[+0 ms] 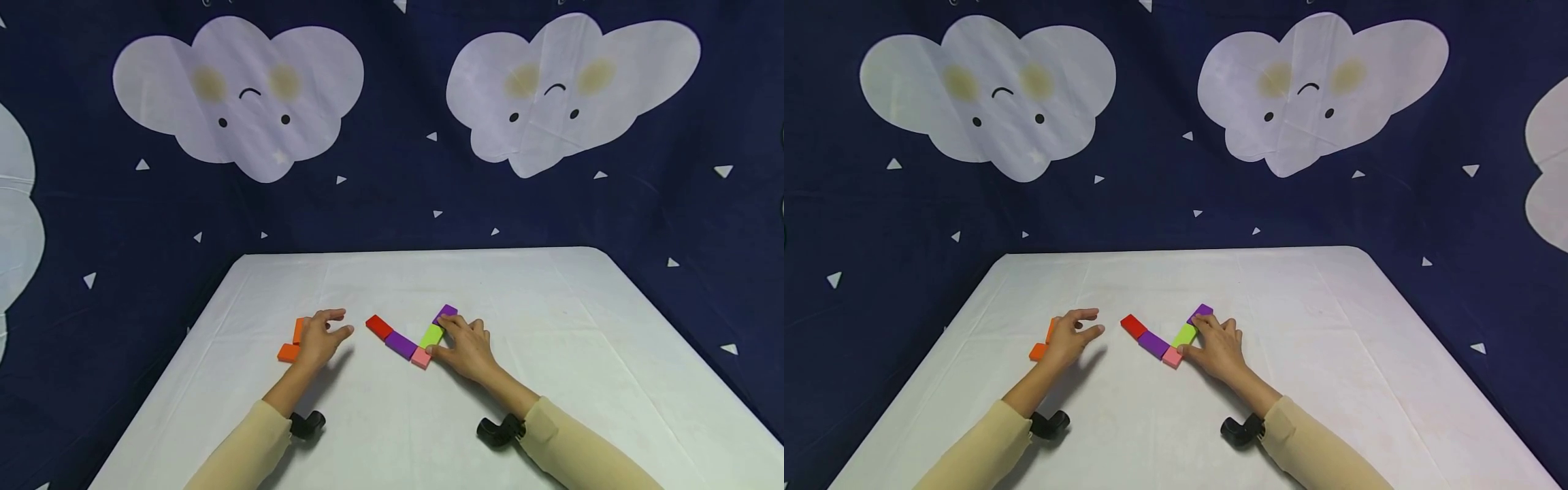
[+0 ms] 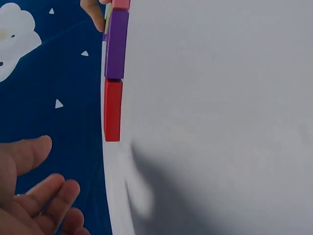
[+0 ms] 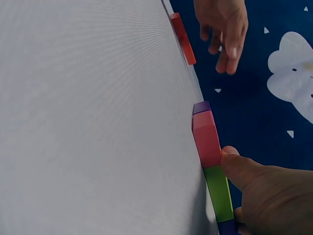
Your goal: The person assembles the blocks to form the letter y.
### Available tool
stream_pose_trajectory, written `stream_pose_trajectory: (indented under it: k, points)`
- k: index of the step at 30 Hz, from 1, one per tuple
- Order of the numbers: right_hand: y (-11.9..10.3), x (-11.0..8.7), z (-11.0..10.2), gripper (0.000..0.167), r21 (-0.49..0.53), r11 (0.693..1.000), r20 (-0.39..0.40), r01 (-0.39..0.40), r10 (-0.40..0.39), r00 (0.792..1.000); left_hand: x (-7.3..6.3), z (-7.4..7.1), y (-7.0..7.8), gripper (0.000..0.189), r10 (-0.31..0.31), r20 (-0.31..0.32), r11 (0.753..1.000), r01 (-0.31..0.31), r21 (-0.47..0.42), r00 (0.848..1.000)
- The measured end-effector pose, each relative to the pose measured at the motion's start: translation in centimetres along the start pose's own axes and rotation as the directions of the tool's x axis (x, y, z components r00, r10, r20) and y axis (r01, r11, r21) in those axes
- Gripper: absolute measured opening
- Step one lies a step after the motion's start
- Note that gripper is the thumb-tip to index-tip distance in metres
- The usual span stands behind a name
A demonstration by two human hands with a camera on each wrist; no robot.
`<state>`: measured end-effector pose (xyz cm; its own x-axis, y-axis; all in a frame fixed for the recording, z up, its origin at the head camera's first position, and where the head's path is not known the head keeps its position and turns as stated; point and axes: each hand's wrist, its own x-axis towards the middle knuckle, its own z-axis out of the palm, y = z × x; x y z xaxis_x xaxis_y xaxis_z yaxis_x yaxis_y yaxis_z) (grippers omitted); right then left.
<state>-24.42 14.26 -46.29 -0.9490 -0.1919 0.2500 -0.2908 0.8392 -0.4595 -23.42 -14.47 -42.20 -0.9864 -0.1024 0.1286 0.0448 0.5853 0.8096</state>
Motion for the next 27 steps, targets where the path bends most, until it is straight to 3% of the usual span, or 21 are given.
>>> stream_pose_trajectory:
  k: [6, 15, 21, 27]
  points:
    - [0.1, 0.0, 0.0, 0.071, -0.003, 1.000, 0.001, 0.004, -0.004, 1.000, -1.2, -1.9, -0.8, 0.046, -0.054, -0.027, 0.998, 0.055, 0.039, 0.998]
    - [0.0, -0.1, 0.0, 0.071, 0.008, 1.000, -0.004, 0.011, -0.011, 1.000, -1.9, -5.3, -3.1, 0.046, -0.106, 0.016, 0.991, 0.105, 0.087, 0.994]
    - [0.1, 0.0, -0.1, 0.071, 0.009, 1.000, -0.014, 0.019, -0.019, 1.000, -2.2, -7.2, -4.6, 0.048, -0.139, 0.086, 0.989, 0.133, 0.071, 0.986]
    - [0.2, 0.0, 0.1, 0.071, 0.007, 1.000, -0.011, 0.019, -0.019, 1.000, -2.3, -8.0, -6.2, 0.046, -0.145, 0.132, 0.986, 0.133, 0.099, 0.981]
